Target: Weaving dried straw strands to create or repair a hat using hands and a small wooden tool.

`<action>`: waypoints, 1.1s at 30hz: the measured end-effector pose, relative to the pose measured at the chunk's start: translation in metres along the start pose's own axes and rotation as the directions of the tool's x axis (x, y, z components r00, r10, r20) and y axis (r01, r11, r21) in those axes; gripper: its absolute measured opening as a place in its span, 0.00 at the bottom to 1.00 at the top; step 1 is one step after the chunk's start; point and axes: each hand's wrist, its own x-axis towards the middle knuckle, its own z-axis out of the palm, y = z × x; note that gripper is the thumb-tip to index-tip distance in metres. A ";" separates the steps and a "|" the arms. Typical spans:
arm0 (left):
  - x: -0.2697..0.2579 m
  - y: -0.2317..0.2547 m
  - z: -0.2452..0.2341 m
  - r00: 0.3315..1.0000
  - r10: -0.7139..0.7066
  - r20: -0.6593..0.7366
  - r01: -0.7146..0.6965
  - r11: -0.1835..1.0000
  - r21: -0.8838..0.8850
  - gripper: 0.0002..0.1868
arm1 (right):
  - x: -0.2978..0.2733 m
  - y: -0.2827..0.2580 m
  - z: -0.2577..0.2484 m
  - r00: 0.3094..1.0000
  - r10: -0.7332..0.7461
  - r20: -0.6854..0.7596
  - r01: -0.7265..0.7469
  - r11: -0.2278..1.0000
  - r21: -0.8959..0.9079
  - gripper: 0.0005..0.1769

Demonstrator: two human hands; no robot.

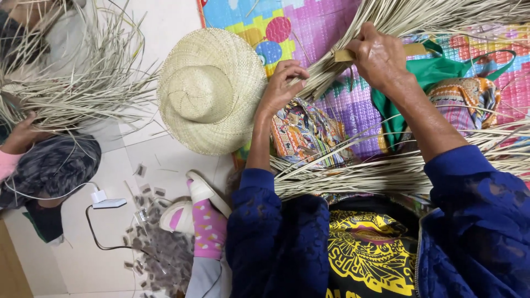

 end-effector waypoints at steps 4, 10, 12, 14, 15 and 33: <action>0.001 0.011 0.008 0.998 -0.013 -0.061 0.028 0.968 0.251 0.10 | -0.001 0.002 0.001 1.000 0.015 -0.006 -0.015 0.999 0.052 0.06; 0.010 0.011 0.014 0.982 0.182 -0.044 -0.127 0.818 0.561 0.06 | 0.001 -0.001 -0.007 0.999 0.011 0.043 -0.011 1.000 -0.004 0.06; 0.011 0.014 0.020 0.977 0.211 -0.005 -0.142 0.676 0.723 0.06 | 0.003 -0.002 -0.010 0.998 0.002 0.064 0.000 1.000 -0.031 0.06; 0.009 0.016 0.028 0.891 0.452 0.024 -0.169 0.281 0.945 0.07 | 0.002 -0.004 -0.015 1.000 0.003 0.020 -0.001 0.996 -0.094 0.05; 0.006 0.023 0.030 0.891 0.452 0.030 -0.175 0.281 0.944 0.07 | 0.002 -0.003 -0.016 1.000 0.009 0.021 -0.007 0.995 -0.095 0.05; -0.004 -0.011 0.068 0.969 0.102 -0.225 0.070 0.760 0.646 0.14 | -0.001 -0.004 -0.017 1.000 -0.021 -0.020 0.018 0.989 -0.149 0.10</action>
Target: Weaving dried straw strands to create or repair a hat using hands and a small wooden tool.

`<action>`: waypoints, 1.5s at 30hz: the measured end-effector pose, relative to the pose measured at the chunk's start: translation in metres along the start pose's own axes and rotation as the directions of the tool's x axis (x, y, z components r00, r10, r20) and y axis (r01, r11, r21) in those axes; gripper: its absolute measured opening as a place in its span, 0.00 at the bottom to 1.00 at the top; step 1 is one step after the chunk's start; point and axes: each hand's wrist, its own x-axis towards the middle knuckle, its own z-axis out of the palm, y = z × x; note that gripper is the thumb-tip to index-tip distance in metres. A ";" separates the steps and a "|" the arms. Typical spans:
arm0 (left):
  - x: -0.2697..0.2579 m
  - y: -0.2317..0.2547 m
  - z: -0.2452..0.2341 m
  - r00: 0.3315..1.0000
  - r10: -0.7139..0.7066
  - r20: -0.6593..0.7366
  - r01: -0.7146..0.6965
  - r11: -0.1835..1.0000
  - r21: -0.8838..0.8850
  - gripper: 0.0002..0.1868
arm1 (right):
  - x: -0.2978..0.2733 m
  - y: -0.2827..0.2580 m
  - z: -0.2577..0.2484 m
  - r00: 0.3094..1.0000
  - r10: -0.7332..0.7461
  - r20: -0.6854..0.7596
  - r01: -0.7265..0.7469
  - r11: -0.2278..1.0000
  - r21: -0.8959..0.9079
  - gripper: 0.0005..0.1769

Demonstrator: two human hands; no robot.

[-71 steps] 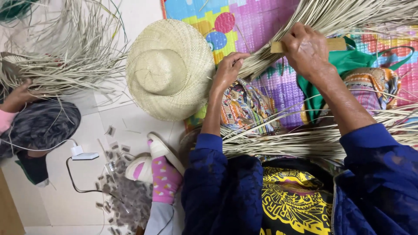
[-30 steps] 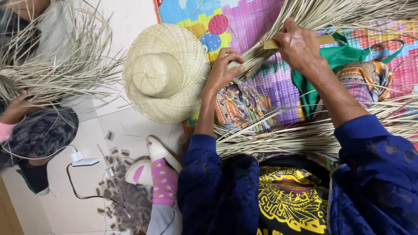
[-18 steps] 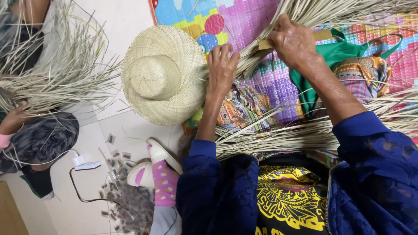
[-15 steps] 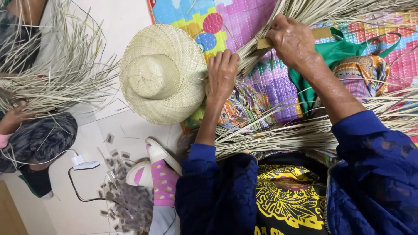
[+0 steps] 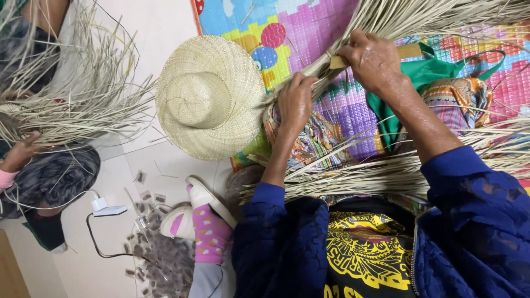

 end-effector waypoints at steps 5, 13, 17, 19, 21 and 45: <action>0.020 0.005 0.013 0.972 0.208 -0.105 -0.173 0.946 0.274 0.05 | 0.002 0.001 -0.004 0.997 -0.026 0.069 0.029 0.999 -0.046 0.07; 0.033 -0.032 0.036 0.983 -0.137 0.119 0.155 0.974 -0.164 0.18 | -0.004 0.012 0.013 0.999 -0.029 0.030 0.032 0.993 -0.113 0.09; 0.035 -0.033 0.048 0.959 -0.258 0.118 0.273 0.953 -0.132 0.21 | -0.003 0.005 0.018 0.995 0.008 0.101 -0.009 1.000 0.003 0.08; 0.033 -0.022 0.040 0.940 -0.307 0.149 0.337 0.907 -0.254 0.24 | -0.004 0.006 0.026 0.993 0.020 0.119 -0.034 0.993 0.113 0.06; 0.033 -0.013 0.033 0.917 -0.355 0.181 0.398 0.841 -0.367 0.28 | -0.002 0.007 0.031 0.991 0.026 0.134 -0.056 0.973 0.224 0.05; 0.033 -0.019 0.050 0.923 -0.343 0.172 0.372 0.910 -0.182 0.28 | 0.027 -0.004 -0.003 0.984 -0.008 0.177 0.026 0.995 -0.100 0.04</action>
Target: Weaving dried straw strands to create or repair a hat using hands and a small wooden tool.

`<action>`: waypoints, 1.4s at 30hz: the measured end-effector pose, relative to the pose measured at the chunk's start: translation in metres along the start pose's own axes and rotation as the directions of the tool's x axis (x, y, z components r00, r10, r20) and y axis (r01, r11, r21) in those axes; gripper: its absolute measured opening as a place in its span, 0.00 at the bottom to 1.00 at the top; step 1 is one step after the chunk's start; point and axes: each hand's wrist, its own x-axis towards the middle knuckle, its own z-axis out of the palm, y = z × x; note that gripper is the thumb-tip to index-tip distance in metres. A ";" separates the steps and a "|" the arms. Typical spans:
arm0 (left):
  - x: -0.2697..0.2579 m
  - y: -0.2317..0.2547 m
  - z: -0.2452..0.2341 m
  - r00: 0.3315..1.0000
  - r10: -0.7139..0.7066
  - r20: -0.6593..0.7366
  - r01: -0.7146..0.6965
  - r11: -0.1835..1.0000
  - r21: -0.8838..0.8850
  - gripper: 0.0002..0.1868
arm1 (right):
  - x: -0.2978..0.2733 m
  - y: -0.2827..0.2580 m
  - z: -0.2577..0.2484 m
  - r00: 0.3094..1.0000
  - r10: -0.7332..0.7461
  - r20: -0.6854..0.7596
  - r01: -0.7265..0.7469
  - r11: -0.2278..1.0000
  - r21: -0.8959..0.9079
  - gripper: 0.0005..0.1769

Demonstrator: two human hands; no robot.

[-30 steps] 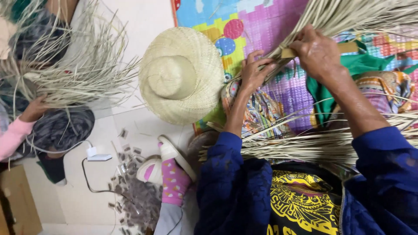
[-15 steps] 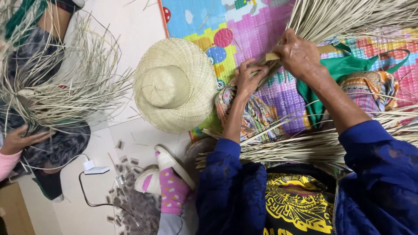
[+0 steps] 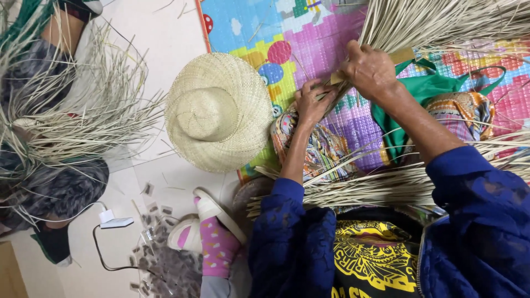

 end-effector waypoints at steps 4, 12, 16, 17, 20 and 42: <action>-0.008 0.010 -0.008 0.997 -0.065 0.035 0.069 0.990 -0.125 0.33 | 0.006 0.006 -0.012 0.954 -0.119 0.275 0.132 0.991 -0.030 0.09; -0.009 0.011 -0.009 0.996 -0.078 0.052 0.086 0.981 -0.172 0.39 | -0.003 0.006 0.012 0.973 -0.071 0.218 0.033 0.984 0.175 0.14; -0.011 0.016 -0.013 0.993 -0.101 0.069 0.113 0.971 -0.213 0.36 | -0.003 0.001 0.020 0.969 -0.109 0.221 0.090 0.991 0.097 0.10; -0.011 0.017 -0.013 0.988 -0.129 0.082 0.144 0.963 -0.227 0.37 | -0.003 0.000 0.023 0.967 -0.120 0.224 0.105 0.991 0.079 0.07; -0.002 -0.001 -0.003 0.994 -0.068 0.089 0.083 0.981 -0.174 0.25 | -0.004 -0.001 -0.005 0.971 -0.115 0.211 0.119 0.993 -0.008 0.07; -0.018 0.028 -0.042 0.991 -0.110 0.081 0.116 0.990 -0.082 0.22 | -0.048 0.131 -0.047 0.448 0.565 -0.693 -0.509 0.798 0.321 0.10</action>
